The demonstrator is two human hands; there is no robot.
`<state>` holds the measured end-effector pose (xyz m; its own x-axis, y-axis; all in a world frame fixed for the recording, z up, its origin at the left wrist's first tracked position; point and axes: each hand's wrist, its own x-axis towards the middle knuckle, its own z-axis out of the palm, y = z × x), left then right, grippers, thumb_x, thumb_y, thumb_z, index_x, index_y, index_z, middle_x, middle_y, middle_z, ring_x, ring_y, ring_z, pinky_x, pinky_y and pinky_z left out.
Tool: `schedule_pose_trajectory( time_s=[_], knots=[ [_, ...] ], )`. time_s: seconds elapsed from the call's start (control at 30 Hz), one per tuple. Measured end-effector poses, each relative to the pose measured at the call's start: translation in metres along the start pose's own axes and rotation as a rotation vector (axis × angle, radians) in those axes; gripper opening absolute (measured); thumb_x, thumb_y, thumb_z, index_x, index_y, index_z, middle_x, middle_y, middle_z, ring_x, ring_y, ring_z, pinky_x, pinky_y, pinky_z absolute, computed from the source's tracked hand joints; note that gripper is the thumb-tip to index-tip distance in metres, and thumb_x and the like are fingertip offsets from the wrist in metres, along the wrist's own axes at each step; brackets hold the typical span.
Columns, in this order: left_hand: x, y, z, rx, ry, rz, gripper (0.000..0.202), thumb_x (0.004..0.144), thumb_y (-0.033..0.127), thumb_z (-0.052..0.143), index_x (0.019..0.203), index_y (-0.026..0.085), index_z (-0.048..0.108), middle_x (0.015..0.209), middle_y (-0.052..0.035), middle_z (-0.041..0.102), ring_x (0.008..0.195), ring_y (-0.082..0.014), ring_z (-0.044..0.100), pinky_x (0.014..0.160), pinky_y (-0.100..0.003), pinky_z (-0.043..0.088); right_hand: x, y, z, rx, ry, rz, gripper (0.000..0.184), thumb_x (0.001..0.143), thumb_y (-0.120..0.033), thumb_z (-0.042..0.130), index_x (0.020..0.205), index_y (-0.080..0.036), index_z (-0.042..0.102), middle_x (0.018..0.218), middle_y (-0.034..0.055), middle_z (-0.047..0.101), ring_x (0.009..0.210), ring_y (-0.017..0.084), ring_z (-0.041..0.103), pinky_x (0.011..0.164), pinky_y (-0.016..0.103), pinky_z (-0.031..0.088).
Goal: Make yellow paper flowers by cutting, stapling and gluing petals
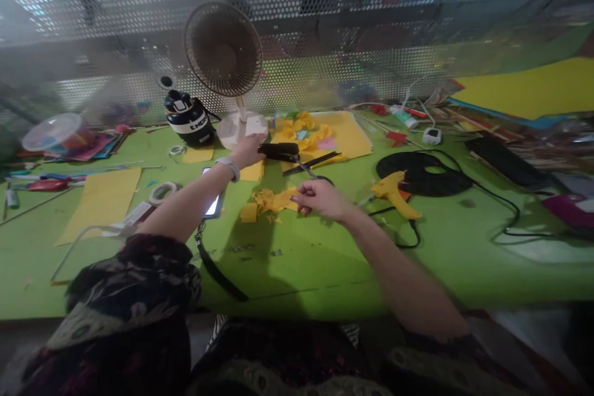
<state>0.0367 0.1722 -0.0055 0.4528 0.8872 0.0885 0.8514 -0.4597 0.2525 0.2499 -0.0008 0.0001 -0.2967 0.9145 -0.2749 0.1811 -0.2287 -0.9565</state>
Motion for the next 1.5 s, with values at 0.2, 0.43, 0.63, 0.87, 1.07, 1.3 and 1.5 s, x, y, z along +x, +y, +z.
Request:
schedule_pose_trajectory(
  time_s=[0.2, 0.43, 0.63, 0.87, 1.07, 1.3, 1.5],
  knots=[
    [0.027, -0.001, 0.014, 0.020, -0.100, 0.133, 0.042, 0.083, 0.031, 0.065, 0.122, 0.017, 0.068, 0.119, -0.0133, 0.071, 0.111, -0.0291, 0.065, 0.094, -0.033, 0.045, 0.002, 0.002, -0.002, 0.000, 0.018, -0.001, 0.022, 0.086, -0.013, 0.071, 0.068, -0.015, 0.059, 0.057, -0.0017, 0.066, 0.045, 0.006, 0.059, 0.049, 0.015, 0.052],
    [0.017, 0.011, -0.035, 0.259, -0.089, 0.122, 0.036, 0.084, 0.039, 0.064, 0.113, 0.018, 0.071, 0.104, -0.0118, 0.073, 0.100, -0.0303, 0.065, 0.080, -0.033, 0.043, 0.005, 0.001, -0.005, -0.015, 0.053, 0.036, 0.022, 0.086, -0.009, 0.070, 0.068, -0.015, 0.059, 0.057, -0.0012, 0.066, 0.046, 0.006, 0.058, 0.049, 0.017, 0.052],
    [-0.047, 0.025, -0.098, 0.274, 0.047, 0.038, 0.044, 0.084, 0.050, 0.063, 0.109, 0.015, 0.072, 0.091, -0.0086, 0.068, 0.093, -0.0271, 0.063, 0.082, -0.034, 0.041, 0.005, 0.001, -0.007, -0.051, 0.058, 0.007, 0.017, 0.084, -0.009, 0.074, 0.080, -0.017, 0.059, 0.059, -0.0016, 0.067, 0.048, 0.008, 0.060, 0.050, 0.020, 0.054],
    [-0.179, 0.027, -0.098, 0.058, 0.078, -0.133, 0.043, 0.079, 0.050, 0.068, 0.104, 0.015, 0.074, 0.077, -0.0054, 0.068, 0.065, -0.0163, 0.055, 0.065, -0.029, 0.038, 0.010, 0.007, -0.001, 0.018, -0.028, -0.067, 0.024, 0.082, -0.008, 0.076, 0.095, -0.018, 0.059, 0.057, -0.0040, 0.065, 0.047, 0.009, 0.060, 0.046, 0.020, 0.053],
    [-0.240, 0.020, -0.071, -0.018, 0.055, -0.203, 0.041, 0.075, 0.057, 0.073, 0.099, 0.025, 0.077, 0.067, -0.0025, 0.067, 0.061, -0.0179, 0.056, 0.060, -0.029, 0.038, -0.002, -0.008, 0.007, -0.051, -0.002, -0.094, 0.027, 0.086, -0.010, 0.073, 0.108, -0.015, 0.058, 0.061, -0.0023, 0.067, 0.052, 0.010, 0.061, 0.049, 0.020, 0.052],
    [-0.238, 0.027, -0.058, -0.095, -0.044, -0.070, 0.041, 0.080, 0.057, 0.068, 0.095, 0.019, 0.074, 0.073, -0.0036, 0.070, 0.061, -0.0159, 0.056, 0.057, -0.027, 0.036, -0.016, -0.011, 0.018, -0.120, -0.023, -0.066, 0.033, 0.087, -0.009, 0.072, 0.116, -0.012, 0.057, 0.064, -0.0009, 0.066, 0.054, 0.010, 0.063, 0.052, 0.020, 0.054],
    [-0.230, 0.035, -0.043, -0.014, -0.115, -0.010, 0.036, 0.085, 0.052, 0.064, 0.094, 0.017, 0.071, 0.075, -0.0044, 0.069, 0.064, -0.0168, 0.055, 0.058, -0.028, 0.033, -0.022, 0.005, 0.016, -0.140, -0.006, -0.079, 0.031, 0.088, -0.008, 0.069, 0.117, -0.011, 0.057, 0.065, -0.0020, 0.065, 0.056, 0.010, 0.062, 0.054, 0.020, 0.055]
  ],
)
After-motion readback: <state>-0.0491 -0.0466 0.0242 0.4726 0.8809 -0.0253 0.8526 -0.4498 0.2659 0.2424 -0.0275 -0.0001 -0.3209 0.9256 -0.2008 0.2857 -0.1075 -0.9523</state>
